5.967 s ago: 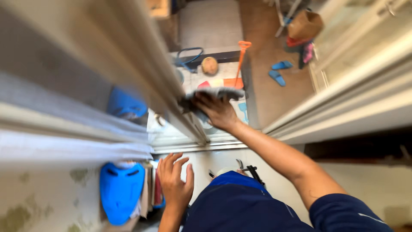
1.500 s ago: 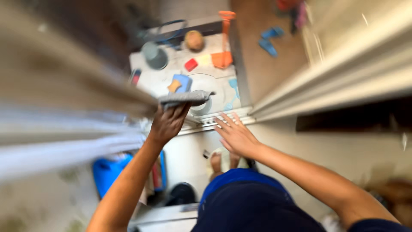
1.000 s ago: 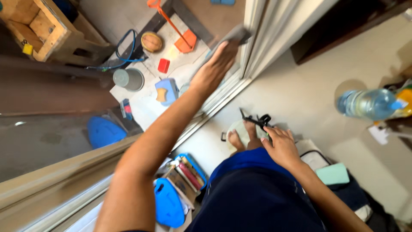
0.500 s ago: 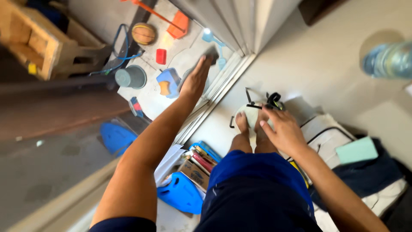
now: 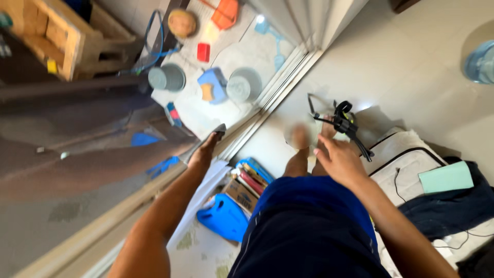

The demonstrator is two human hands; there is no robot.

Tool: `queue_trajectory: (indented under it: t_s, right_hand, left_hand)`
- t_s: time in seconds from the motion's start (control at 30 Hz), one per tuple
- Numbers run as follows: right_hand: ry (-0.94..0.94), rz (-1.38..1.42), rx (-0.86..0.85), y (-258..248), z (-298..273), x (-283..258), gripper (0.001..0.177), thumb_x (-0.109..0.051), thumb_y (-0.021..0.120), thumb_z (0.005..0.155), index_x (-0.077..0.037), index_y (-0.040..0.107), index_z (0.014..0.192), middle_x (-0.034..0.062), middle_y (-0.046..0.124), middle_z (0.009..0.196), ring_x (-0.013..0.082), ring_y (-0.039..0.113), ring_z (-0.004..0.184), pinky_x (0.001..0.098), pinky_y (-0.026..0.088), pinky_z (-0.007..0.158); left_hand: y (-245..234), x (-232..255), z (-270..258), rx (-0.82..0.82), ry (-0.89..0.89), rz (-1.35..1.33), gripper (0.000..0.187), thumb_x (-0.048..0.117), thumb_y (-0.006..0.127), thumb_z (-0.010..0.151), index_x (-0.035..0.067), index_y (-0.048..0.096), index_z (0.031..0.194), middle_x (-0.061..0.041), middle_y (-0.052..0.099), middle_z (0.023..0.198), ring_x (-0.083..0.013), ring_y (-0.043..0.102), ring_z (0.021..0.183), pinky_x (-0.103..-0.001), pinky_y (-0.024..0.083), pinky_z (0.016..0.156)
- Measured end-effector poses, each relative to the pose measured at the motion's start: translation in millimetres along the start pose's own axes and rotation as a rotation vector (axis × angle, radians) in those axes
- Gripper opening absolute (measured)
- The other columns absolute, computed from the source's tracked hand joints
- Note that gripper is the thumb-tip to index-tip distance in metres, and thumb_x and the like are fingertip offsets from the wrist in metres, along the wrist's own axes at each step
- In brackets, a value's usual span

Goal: The person cleans the glass surface of a sliding door and a nearby small stool using a grey cloth.

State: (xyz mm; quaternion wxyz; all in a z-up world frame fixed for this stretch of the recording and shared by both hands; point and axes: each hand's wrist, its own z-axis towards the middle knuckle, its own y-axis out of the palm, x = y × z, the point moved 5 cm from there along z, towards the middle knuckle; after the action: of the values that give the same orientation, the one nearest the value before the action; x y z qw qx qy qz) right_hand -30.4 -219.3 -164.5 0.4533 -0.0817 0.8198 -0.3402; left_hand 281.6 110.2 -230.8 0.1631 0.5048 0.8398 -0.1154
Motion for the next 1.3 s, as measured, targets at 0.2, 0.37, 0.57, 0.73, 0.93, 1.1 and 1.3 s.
queue_trajectory:
  t_s: [0.2, 0.37, 0.57, 0.73, 0.93, 1.1, 1.3]
  right_hand:
    - [0.085, 0.102, 0.118, -6, 5, 18, 0.047, -0.035, 0.062, 0.096, -0.007, 0.062, 0.134, 0.0202, 0.072, 0.107, 0.0380, 0.066, 0.104, 0.0467, 0.052, 0.092]
    - [0.082, 0.255, 0.311, -16, 40, 8, 0.045, -0.031, 0.058, 0.099, -0.004, 0.061, 0.135, 0.0227, 0.067, 0.125, 0.0414, 0.063, 0.113, 0.0475, 0.049, 0.094]
    - [-0.049, 0.229, 0.297, -4, 43, -12, 0.046, -0.034, 0.058, 0.102, -0.005, 0.060, 0.138, 0.0227, 0.067, 0.126, 0.0409, 0.063, 0.116, 0.0458, 0.050, 0.101]
    - [0.193, 0.229, 0.038, 35, 6, 8, 0.053, -0.040, 0.057, 0.096, -0.009, 0.059, 0.139, 0.0203, 0.070, 0.117, 0.0377, 0.066, 0.106, 0.0465, 0.051, 0.092]
    - [0.173, 0.227, 0.131, 42, -29, 36, 0.049, -0.037, 0.057, 0.097, -0.006, 0.063, 0.135, 0.0205, 0.070, 0.121, 0.0393, 0.064, 0.114, 0.0471, 0.050, 0.097]
    - [0.233, 0.180, 0.136, 32, -26, 48, 0.051, -0.038, 0.058, 0.096, -0.006, 0.062, 0.135, 0.0211, 0.069, 0.122, 0.0395, 0.064, 0.113, 0.0468, 0.050, 0.096]
    - [0.218, 0.186, 0.137, 23, -14, 34, 0.050, -0.040, 0.057, 0.096, -0.009, 0.063, 0.135, 0.0200, 0.069, 0.123, 0.0383, 0.065, 0.113, 0.0453, 0.051, 0.095]
  left_hand:
    - [-121, -188, 46, 0.220, -0.348, -0.024, 0.076, 0.043, 0.039, 0.101, -0.001, 0.023, 0.161, -0.016, 0.015, 0.169, -0.0377, 0.008, 0.154, -0.058, -0.001, 0.120]
    - [-163, -265, 69, 0.274, -0.392, -0.014, 0.076, 0.046, 0.041, 0.099, -0.002, 0.031, 0.158, -0.017, 0.019, 0.169, -0.0386, 0.010, 0.154, -0.059, -0.001, 0.119]
    - [-68, -127, 39, 0.070, -0.042, 0.026, 0.085, 0.059, 0.034, 0.098, -0.002, 0.031, 0.158, -0.018, 0.018, 0.169, -0.0394, 0.008, 0.154, -0.060, -0.002, 0.118]
    - [-61, -127, 44, 0.035, 0.041, 0.060, 0.079, 0.051, 0.038, 0.099, 0.000, 0.029, 0.159, -0.017, 0.017, 0.169, -0.0392, 0.008, 0.154, -0.060, -0.002, 0.118]
    - [-130, -214, 85, 0.171, -0.313, 0.087, 0.074, 0.043, 0.043, 0.100, 0.002, 0.028, 0.160, -0.016, 0.016, 0.170, -0.0390, 0.008, 0.154, -0.061, -0.002, 0.118]
    - [-160, -265, 98, 0.165, -0.265, -0.045, 0.093, 0.066, 0.034, 0.095, -0.001, 0.027, 0.159, -0.021, 0.015, 0.170, -0.0408, 0.005, 0.153, -0.059, -0.003, 0.117]
    - [-88, -148, 35, 0.114, -0.183, 0.040, 0.075, 0.043, 0.037, 0.101, 0.001, 0.022, 0.161, -0.014, 0.010, 0.171, -0.0357, 0.003, 0.155, -0.056, -0.004, 0.119]
